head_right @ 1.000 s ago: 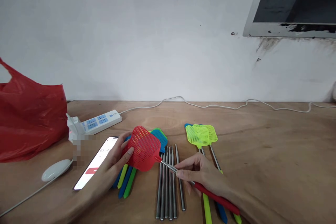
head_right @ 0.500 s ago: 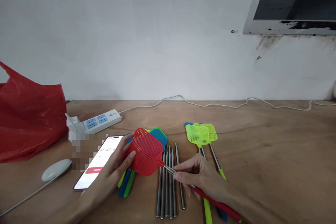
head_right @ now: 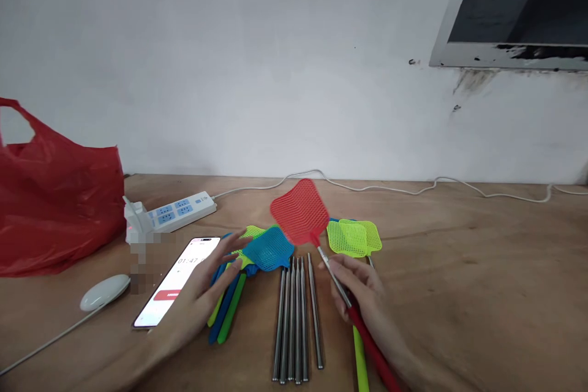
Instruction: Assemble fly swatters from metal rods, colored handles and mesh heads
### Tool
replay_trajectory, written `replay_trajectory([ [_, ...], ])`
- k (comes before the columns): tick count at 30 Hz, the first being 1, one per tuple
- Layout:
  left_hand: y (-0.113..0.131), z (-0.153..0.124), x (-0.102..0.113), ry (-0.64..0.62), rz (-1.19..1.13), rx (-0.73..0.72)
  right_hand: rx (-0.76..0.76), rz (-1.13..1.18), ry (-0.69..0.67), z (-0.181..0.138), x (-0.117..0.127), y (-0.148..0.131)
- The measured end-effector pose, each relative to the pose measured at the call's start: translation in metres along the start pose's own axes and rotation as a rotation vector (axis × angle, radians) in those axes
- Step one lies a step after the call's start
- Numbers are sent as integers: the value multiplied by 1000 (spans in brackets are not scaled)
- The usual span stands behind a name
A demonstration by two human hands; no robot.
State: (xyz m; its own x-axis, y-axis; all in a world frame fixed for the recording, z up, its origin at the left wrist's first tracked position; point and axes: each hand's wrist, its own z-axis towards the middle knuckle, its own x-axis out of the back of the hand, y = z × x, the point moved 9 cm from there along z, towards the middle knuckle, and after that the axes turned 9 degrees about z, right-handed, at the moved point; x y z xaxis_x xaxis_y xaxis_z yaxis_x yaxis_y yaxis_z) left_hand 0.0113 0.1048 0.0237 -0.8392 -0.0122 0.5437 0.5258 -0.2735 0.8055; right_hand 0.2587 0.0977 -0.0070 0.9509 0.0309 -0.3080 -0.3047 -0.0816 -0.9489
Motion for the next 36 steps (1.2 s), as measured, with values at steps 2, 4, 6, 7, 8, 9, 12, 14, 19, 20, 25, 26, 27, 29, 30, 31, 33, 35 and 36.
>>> replay_trajectory([
  [2,8,-4,-11,-87,175,-107,34,61,107,3,11,-8],
  [4,16,-9,-21,-159,312,-222,31,73,174,7,18,-10],
  [6,22,-12,-29,-202,403,-309,11,19,198,12,23,-7],
  [7,24,-13,-31,-213,437,-336,4,-26,188,14,23,-6],
  [8,25,-13,-33,-219,462,-353,11,-73,176,16,24,-6],
  [9,25,-13,-34,-225,483,-364,37,-120,162,18,24,-7],
  [12,23,-13,-34,-226,535,-373,183,-249,121,21,24,-17],
  [14,22,-12,-34,-210,568,-370,275,-331,89,21,23,-22],
  [19,18,-11,-28,-149,644,-358,454,-627,91,21,20,-30],
  [20,17,-10,-27,-139,657,-353,484,-686,100,20,20,-31],
  [25,13,-5,-22,-96,724,-342,520,-982,29,22,13,-22],
  [26,13,-4,-21,-81,739,-342,513,-1050,6,23,12,-18],
  [27,13,-3,-19,-63,754,-343,507,-1113,-13,23,11,-15],
  [29,14,-1,-16,-30,777,-350,507,-1204,-41,23,8,-13],
  [30,15,-1,-15,-15,786,-354,514,-1232,-50,22,7,-13],
  [31,16,0,-13,-2,796,-355,525,-1253,-58,20,5,-14],
  [33,19,0,-11,12,817,-350,564,-1279,-69,16,0,-19],
  [35,19,0,-10,-1,856,-318,624,-1283,-89,10,-7,-24],
  [36,18,0,-10,-19,886,-288,656,-1272,-104,7,-11,-27],
])
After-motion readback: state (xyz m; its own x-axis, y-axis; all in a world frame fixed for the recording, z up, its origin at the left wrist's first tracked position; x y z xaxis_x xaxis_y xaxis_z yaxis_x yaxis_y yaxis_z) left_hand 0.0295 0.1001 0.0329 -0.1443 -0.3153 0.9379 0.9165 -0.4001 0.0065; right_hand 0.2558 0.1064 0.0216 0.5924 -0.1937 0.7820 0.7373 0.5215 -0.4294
